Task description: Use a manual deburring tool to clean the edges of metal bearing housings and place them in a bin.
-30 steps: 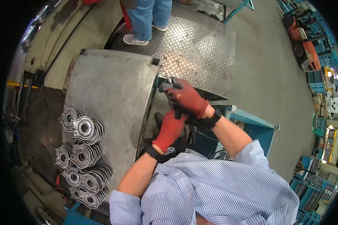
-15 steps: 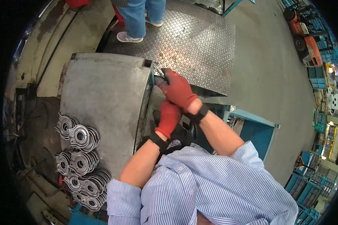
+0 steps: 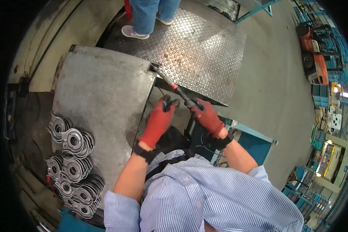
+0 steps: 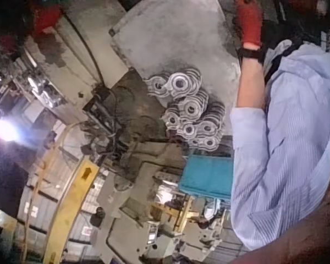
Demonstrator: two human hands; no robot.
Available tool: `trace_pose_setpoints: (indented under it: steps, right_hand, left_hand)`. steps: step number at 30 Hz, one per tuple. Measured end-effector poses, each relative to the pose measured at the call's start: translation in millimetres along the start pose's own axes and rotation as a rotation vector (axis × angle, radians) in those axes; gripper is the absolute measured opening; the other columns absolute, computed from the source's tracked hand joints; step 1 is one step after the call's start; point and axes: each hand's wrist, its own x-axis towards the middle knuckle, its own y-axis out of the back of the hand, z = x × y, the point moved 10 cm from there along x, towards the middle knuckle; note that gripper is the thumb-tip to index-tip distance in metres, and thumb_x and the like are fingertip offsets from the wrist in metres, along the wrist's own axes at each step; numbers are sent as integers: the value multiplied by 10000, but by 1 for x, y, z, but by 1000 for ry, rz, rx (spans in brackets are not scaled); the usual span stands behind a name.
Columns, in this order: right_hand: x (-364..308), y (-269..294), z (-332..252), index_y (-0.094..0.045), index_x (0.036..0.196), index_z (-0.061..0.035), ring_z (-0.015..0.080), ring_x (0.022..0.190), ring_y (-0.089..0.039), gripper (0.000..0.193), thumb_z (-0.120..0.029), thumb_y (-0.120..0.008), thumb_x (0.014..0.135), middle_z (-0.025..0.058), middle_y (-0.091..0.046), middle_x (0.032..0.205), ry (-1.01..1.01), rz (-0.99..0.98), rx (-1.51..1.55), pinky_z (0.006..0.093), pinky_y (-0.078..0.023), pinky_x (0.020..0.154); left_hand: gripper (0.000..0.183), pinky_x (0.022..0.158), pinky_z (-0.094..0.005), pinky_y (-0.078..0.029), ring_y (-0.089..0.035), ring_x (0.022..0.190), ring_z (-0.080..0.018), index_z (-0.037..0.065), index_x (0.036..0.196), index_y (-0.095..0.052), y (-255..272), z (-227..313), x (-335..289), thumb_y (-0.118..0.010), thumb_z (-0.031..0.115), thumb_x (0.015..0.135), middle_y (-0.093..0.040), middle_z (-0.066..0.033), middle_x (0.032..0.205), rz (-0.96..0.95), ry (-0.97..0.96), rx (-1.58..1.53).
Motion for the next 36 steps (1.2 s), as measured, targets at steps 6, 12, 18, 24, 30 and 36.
trace_pose_setpoints:
  steps: [6, 12, 18, 24, 30, 36]
  right_hand:
    - [-3, 31, -46, -586, 998, 42, 367, 823, -591, 335, -228, -598, 799, 249, -605, 871, 128, 153, -162, 393, -450, 719]
    - [-46, 16, -52, -551, 1082, -6, 345, 716, -599, 376, -191, -638, 767, 213, -602, 779, 224, 25, -219, 373, -452, 631]
    - [-78, -11, -70, -536, 1107, -26, 333, 657, -588, 361, -140, -611, 774, 202, -588, 745, 256, -40, -235, 364, -445, 584]
    - [-79, -17, -35, -543, 1109, -5, 182, 686, -594, 309, -124, -560, 825, 134, -621, 757, 28, -214, 45, 303, -446, 629]
    - [-76, -22, 6, -589, 1048, 10, 139, 825, -557, 284, -212, -487, 903, 89, -635, 874, -56, -233, 247, 280, -439, 710]
    - [-78, 0, -31, -600, 1009, 15, 125, 777, -544, 279, -220, -524, 880, 92, -632, 825, -97, -130, 356, 283, -434, 687]
  left_hand:
    - [316, 772, -338, -465, -608, 870, -268, 28, 1104, -556, 70, -14, -40, -542, 235, 865, -611, -171, 1002, -4, 222, 70]
    - [280, 767, -276, -485, -619, 831, -173, -25, 1017, -590, 53, -29, -13, -519, 219, 899, -637, -98, 929, 12, 263, -806]
    - [259, 668, -275, -513, -611, 755, -140, -9, 942, -601, 34, -26, -15, -518, 234, 906, -624, -59, 846, 24, 474, -964]
    - [227, 692, -295, -506, -610, 712, -163, -36, 975, -612, 25, -23, -17, -553, 163, 883, -631, -87, 830, 33, 450, -1031]
    - [224, 714, -302, -504, -611, 760, -174, -50, 985, -604, 21, -12, -10, -522, 138, 894, -629, -97, 859, 24, 353, -1039]
    - [231, 738, -275, -485, -609, 795, -164, -40, 1021, -590, 18, -3, 0, -487, 135, 911, -632, -86, 902, -41, 334, -998]
